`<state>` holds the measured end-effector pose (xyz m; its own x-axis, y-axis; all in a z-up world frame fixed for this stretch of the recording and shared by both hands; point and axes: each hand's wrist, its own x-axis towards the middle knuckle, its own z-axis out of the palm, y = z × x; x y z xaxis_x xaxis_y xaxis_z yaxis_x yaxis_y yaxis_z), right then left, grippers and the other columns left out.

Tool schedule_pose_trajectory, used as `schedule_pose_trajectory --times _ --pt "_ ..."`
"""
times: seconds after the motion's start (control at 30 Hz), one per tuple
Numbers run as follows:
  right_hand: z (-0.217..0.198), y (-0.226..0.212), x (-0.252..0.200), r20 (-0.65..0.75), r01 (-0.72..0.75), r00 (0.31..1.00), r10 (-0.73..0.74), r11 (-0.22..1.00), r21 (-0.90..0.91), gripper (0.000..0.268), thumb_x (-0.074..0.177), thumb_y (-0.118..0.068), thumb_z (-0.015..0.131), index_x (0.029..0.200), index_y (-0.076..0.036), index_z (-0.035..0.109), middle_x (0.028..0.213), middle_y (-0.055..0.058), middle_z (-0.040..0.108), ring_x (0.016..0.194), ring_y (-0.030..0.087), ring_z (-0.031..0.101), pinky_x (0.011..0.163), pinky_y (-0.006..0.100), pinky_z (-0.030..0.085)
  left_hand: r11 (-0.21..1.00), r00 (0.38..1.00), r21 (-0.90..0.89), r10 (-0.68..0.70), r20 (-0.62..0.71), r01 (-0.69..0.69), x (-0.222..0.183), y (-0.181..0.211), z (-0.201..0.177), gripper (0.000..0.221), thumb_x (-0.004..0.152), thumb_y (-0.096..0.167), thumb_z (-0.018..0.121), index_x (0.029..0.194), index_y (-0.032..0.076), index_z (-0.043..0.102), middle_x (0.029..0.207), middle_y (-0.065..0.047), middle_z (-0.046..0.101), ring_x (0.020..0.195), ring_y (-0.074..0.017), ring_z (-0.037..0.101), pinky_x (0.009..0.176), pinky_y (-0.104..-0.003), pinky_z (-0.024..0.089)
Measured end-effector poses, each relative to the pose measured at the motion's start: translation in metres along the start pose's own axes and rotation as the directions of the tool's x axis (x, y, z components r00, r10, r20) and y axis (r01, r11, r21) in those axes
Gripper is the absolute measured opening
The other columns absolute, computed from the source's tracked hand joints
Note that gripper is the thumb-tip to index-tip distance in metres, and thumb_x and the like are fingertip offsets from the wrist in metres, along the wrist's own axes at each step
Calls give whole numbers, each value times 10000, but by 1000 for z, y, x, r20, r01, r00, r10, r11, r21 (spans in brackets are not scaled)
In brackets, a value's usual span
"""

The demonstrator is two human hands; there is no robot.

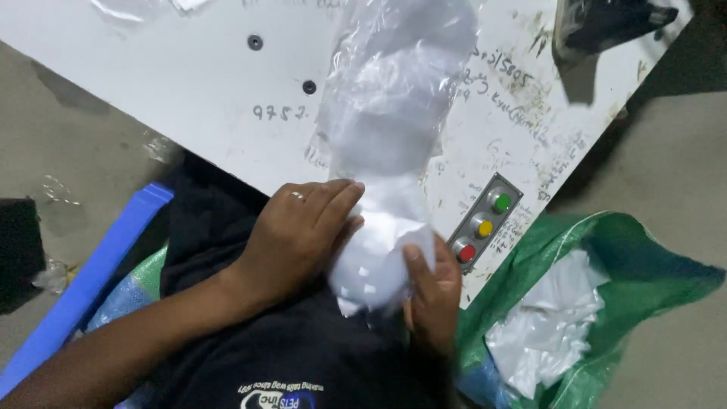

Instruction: The person is inserting small white items into plastic bags, folding the bags closed, and placing them into a large green bin.

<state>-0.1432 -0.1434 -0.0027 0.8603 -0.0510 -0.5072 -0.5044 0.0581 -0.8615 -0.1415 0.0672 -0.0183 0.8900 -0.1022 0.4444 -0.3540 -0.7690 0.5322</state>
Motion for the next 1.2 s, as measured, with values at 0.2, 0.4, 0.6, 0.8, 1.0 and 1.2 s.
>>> schedule_pose_trajectory --times 0.2,0.4,0.6,0.8,1.0,1.2 --pt "56 23 -11 -142 280 956 -255 940 194 276 937 -67 679 1179 34 594 1105 197 707 1031 240 679 953 325 543 256 652 -616 -474 592 745 9 6 3 350 871 430 719 1050 129 741 858 59 697 793 -53 573 694 -233 473" --pt "64 38 -8 -98 143 988 -118 938 314 670 869 -66 630 1491 65 419 1388 302 581 1274 404 589 1110 499 477 503 887 -732 -216 408 459 0 -11 5 603 946 419 645 1437 87 533 1498 -92 573 1486 -335 435 1219 -446 292" --pt "55 13 7 -212 255 957 -197 919 299 446 910 -185 723 1296 -28 564 1012 141 624 731 344 641 534 424 534 688 832 -613 -548 -89 388 74 -80 -43 145 993 234 708 960 115 631 816 -10 706 726 -105 648 653 -258 502" --pt "40 17 1 -209 301 944 -254 923 238 471 921 -156 677 1346 -13 535 1033 162 644 784 377 683 545 484 625 869 850 134 -416 -325 476 101 -220 -22 341 852 257 953 983 117 671 995 -91 585 863 -271 559 686 -390 468" --pt "42 27 -4 -257 307 938 -231 899 312 501 895 -170 714 1347 -11 566 1076 148 657 912 340 680 528 519 668 895 858 141 -347 -380 424 91 -217 -21 542 1182 499 289 846 121 484 714 -7 471 594 -173 397 522 -367 307" --pt "64 15 -9 -357 289 912 -204 935 205 625 860 -126 690 1451 -15 519 1155 173 673 971 318 669 631 519 647 915 969 402 125 -213 -30 68 -182 -30 218 1137 222 694 954 114 647 705 -7 607 543 -141 533 494 -297 403"
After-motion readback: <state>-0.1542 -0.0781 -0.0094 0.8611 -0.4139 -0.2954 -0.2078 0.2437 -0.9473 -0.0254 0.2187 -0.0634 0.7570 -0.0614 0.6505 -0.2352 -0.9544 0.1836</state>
